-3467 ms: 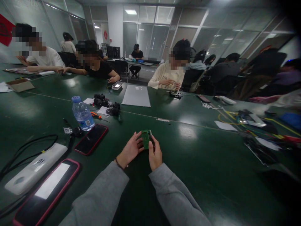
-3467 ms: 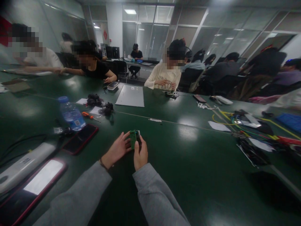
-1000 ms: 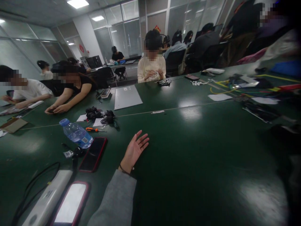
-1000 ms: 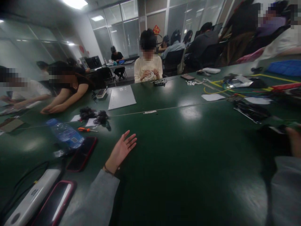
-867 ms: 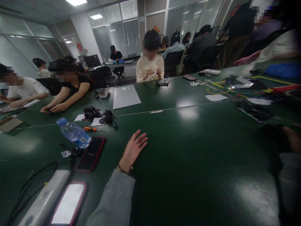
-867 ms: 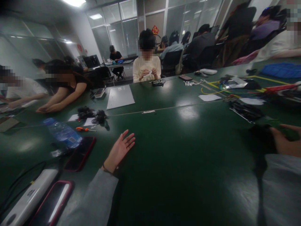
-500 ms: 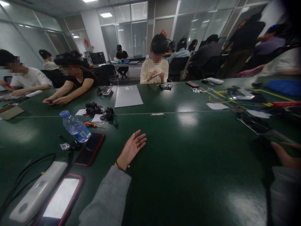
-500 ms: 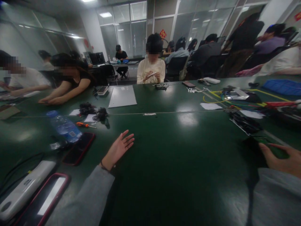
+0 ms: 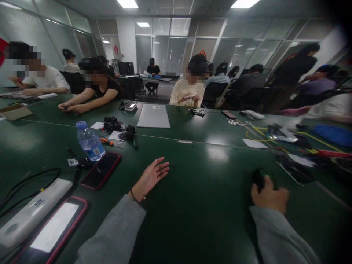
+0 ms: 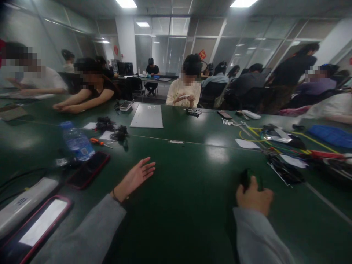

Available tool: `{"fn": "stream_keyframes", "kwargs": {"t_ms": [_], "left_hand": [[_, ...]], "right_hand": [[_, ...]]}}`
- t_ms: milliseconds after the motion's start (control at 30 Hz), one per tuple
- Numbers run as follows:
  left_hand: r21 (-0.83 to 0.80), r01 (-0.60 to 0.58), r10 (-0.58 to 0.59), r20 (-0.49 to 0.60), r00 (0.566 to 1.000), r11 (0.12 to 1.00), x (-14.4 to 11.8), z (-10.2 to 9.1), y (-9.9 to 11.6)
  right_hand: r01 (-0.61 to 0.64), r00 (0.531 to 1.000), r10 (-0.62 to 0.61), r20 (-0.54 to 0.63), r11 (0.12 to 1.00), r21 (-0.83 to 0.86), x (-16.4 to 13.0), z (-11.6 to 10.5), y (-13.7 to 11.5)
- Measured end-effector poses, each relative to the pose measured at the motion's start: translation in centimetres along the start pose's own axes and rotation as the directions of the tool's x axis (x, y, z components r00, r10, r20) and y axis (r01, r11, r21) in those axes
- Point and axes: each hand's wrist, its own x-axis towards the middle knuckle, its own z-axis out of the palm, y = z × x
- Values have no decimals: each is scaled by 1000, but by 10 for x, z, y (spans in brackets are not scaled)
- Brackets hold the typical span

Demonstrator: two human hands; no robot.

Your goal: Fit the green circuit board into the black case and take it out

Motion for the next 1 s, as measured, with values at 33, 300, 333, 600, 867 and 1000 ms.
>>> {"fn": "stream_keyframes", "kwargs": {"t_ms": [33, 300, 333, 600, 867, 1000], "left_hand": [[5, -23, 23, -6, 1000, 1000, 0, 0, 0], [233, -324, 367, -171, 915, 917, 6, 1, -13], [257, -334, 379, -153, 913, 907, 6, 1, -14], [137, -248, 265, -126, 956, 959, 7, -4, -3], [195, -280, 306, -125, 944, 940, 5, 3, -10], [171, -190, 208, -95, 974, 967, -3, 17, -16]], "right_hand": [[58, 998, -58, 14, 998, 30, -9, -1, -32], [554, 660, -741, 121, 589, 588, -100, -53, -235], [561, 615, -778, 129, 547, 622, -109, -59, -244], [507, 589, -800, 112, 474, 719, -122, -66, -249], [488, 777, -629, -34, 567, 664, -114, -66, -250], [485, 843, -515, -153, 607, 630, -112, -68, -252]]}}
